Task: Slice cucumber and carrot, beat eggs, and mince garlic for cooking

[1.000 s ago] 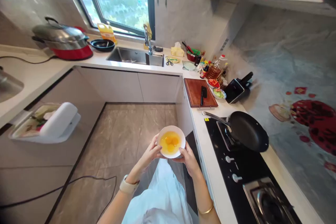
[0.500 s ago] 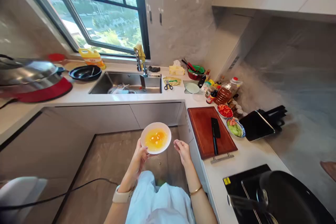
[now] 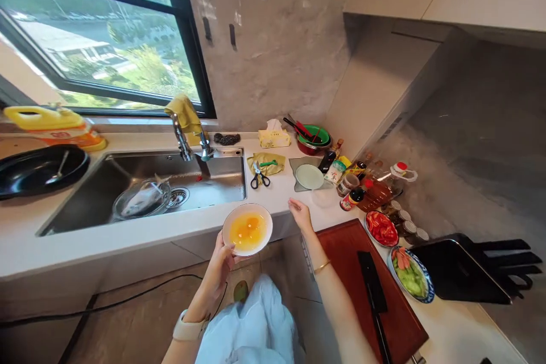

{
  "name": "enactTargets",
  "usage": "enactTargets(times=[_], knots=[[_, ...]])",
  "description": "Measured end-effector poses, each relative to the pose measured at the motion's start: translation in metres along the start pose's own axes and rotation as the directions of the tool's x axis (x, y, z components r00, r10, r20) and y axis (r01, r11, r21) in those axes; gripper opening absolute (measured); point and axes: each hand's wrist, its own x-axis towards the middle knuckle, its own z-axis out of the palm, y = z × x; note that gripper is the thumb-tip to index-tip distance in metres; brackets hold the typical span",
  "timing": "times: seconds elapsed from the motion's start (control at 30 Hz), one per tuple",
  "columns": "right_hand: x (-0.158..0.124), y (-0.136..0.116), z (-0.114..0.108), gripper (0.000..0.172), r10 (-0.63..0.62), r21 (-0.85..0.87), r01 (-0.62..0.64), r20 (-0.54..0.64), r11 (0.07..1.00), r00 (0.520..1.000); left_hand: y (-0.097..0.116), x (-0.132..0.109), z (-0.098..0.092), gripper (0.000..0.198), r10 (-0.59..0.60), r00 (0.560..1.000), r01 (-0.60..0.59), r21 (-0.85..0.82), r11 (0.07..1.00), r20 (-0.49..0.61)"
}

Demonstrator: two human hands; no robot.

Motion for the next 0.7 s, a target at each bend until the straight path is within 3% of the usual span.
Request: enactTargets(times=[0.1,0.3,0.4,0.53,0.7], knots=[[0.092,-0.011,-0.004,0.032,-0.107,-0.328,0.079,-0.070,0.941,0.992,0.015,0.045,0.009,0.076,-0.024,1.000,0.024,0.018,1.000,0.001],[0.295,-0.029,-0.012,0.033,-0.135,-0.576,0.056,-0.096,0.816,0.986,0.029,0.126,0.026,0.082,-0.039,0.994,0.037,-0.023,0.999,-0.105],[0.380,-0.033,-0.009,0.038,-0.128,-0.681,0.028,-0.096,0.732,0.987,0.031,0.162,0.037,0.083,-0.014,0.985,0.006,-0.049,0.999,-0.173],[0.458,-0.030,0.001,0.045,-0.102,-0.783,-0.007,-0.090,0.622,0.991,0.034,0.200,0.051,0.081,0.050,0.957,-0.072,-0.065,0.995,-0.287],[0.506,-0.019,0.014,0.042,-0.092,-0.875,-0.038,-0.093,0.482,0.991,0.035,0.233,0.054,0.078,0.099,0.917,-0.160,-0.128,0.979,-0.387]])
